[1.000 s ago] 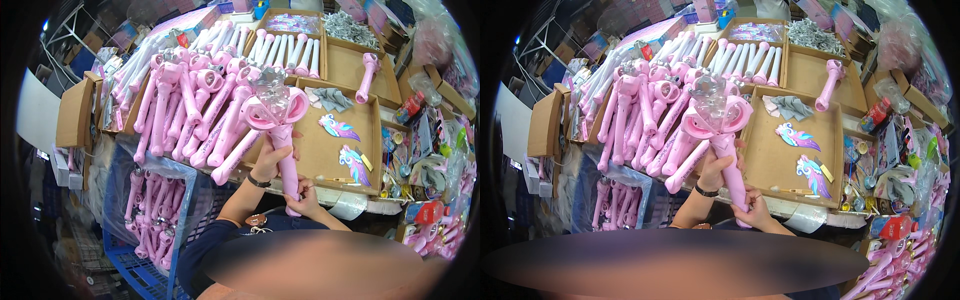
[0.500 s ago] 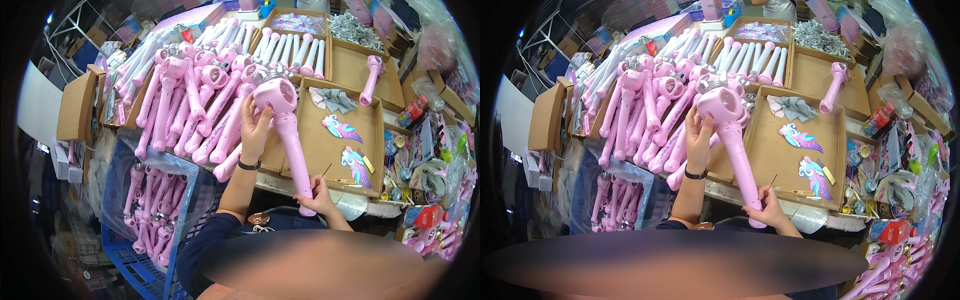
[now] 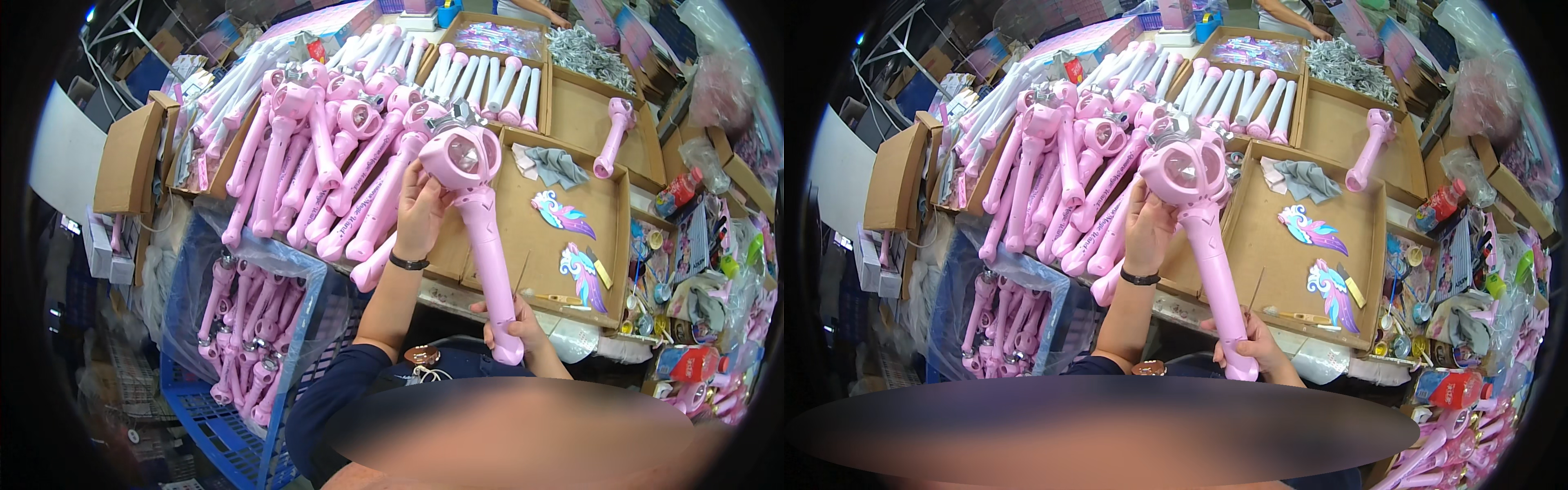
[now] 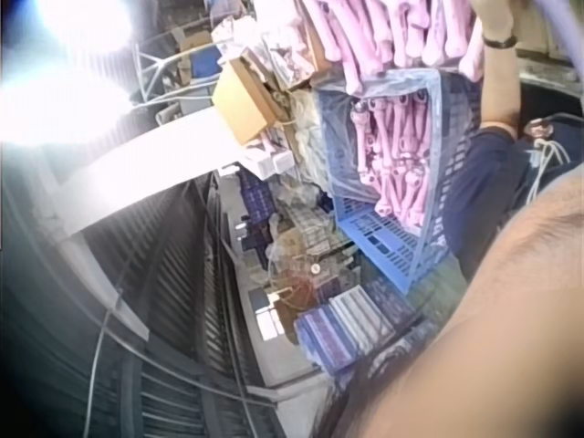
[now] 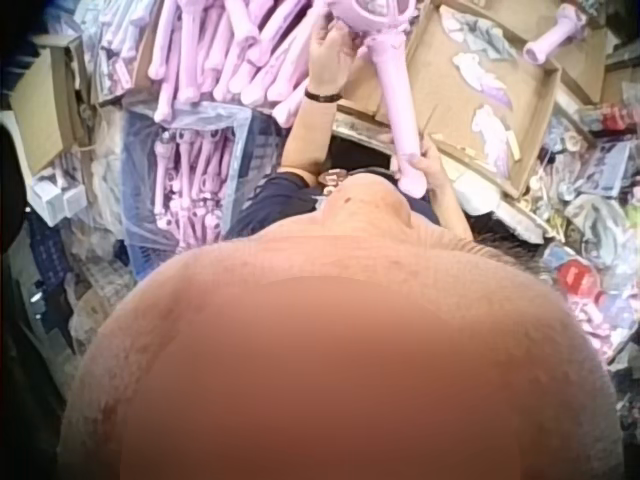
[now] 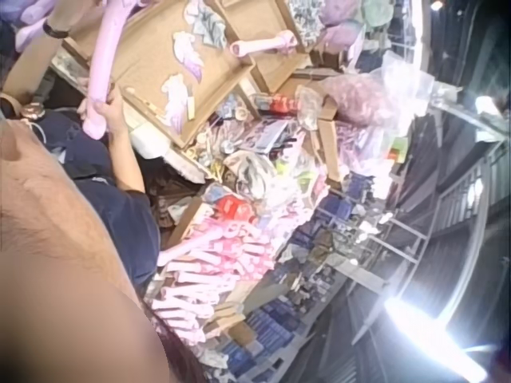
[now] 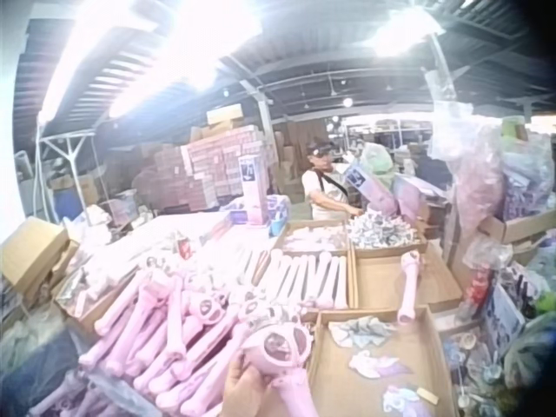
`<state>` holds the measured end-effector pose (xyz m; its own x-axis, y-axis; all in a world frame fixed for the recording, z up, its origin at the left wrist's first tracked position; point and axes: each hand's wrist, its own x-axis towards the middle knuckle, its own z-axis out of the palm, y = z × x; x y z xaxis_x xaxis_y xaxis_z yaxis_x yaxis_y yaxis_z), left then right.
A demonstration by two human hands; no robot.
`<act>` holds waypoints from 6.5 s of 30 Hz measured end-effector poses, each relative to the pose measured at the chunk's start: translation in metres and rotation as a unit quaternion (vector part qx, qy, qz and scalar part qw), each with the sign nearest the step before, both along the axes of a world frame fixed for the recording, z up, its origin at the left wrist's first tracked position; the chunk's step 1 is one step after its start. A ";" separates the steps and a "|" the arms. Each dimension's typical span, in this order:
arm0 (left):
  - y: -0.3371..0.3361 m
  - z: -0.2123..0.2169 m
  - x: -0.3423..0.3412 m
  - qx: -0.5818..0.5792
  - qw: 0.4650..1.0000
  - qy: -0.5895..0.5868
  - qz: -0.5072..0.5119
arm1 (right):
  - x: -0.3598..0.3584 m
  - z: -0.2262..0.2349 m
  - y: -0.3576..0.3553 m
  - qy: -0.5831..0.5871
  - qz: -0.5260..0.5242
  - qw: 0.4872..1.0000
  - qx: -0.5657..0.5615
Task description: The person assembles pink wand-like toys by attaching a unicorn sticker to the head and using a screwdriver to tighten a screw. They repeat this process for multiple wands, placing finished units on a nearby tray.
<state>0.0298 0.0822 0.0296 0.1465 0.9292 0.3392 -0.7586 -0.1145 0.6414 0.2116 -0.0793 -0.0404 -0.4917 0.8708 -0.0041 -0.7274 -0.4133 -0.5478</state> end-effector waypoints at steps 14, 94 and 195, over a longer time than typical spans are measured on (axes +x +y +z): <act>-0.001 0.005 0.011 0.063 0.930 0.253 0.260 | -0.012 0.022 -0.003 -0.695 -0.286 0.570 0.332; -0.063 -0.023 0.015 -0.171 0.928 0.240 -0.228 | -0.034 0.047 0.051 -0.450 -0.414 0.783 0.115; -0.021 0.006 -0.009 -0.030 0.978 0.188 -0.080 | -0.022 0.028 0.030 -0.428 -0.027 0.877 0.220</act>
